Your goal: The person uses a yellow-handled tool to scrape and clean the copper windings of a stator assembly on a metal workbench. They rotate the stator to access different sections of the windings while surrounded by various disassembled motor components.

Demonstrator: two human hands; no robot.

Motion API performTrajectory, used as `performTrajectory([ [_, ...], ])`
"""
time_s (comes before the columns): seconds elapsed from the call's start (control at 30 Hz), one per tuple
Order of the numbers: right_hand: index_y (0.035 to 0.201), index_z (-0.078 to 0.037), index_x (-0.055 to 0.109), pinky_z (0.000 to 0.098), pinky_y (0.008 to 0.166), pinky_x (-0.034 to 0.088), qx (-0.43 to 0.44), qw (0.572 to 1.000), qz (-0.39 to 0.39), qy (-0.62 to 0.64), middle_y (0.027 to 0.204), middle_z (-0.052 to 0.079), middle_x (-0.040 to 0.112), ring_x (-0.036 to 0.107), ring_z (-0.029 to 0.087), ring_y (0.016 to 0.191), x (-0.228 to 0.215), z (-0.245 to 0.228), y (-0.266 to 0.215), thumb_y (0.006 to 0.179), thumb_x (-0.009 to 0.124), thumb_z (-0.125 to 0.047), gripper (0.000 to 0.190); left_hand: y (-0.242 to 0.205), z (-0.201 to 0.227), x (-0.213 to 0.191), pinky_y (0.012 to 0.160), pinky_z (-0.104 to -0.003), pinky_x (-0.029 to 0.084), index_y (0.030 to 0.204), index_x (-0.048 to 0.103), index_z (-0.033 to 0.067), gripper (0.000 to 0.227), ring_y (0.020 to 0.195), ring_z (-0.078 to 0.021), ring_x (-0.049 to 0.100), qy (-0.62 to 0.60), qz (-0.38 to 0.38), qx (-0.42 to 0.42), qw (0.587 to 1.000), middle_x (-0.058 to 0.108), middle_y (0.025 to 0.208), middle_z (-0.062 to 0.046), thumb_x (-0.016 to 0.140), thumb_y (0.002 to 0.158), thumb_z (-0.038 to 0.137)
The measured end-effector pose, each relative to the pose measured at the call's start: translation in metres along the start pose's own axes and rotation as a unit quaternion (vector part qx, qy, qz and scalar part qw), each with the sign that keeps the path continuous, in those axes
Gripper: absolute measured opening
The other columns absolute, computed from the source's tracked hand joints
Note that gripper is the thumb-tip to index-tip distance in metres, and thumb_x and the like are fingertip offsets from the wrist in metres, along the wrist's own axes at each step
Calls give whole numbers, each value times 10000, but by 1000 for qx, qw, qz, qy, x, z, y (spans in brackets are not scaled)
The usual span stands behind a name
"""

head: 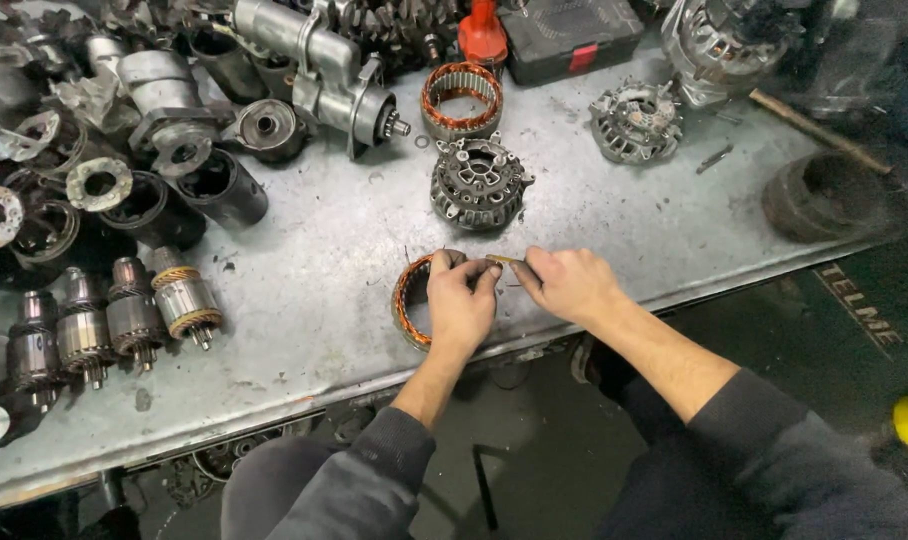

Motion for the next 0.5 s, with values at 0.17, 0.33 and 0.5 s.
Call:
performTrajectory([
  [0.17,838,-84,628,564,518,552,14,1000,-17,17,645,179,671,679,443,578,-5,17,8,994,596,-412,364,0,4,-1,765,-393,502,919,808,38,176,853,-281,587,10,1,16,1000,555,916,-131,799,814,178],
  [0.33,836,-105,652,554,555,561,80,996,-19,-18,635,190,672,688,444,631,-12,29,5,1031,576,-432,389,-1,5,0,775,-394,496,916,822,53,166,866,-283,581,16,-3,10,1000,547,908,-137,806,800,170],
  [0.5,833,-112,655,567,550,556,95,995,0,-12,667,194,678,680,458,634,-10,42,12,1050,578,-423,388,-1,10,-1,785,-389,498,933,817,62,169,866,-283,584,22,6,13,1000,561,904,-129,798,802,166],
])
Point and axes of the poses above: each hand's wrist, its own y-axis towards the middle knuckle, its own x-axis out of the palm, z = x × y, the point moved 7 cm from there along y, towards the middle knuckle
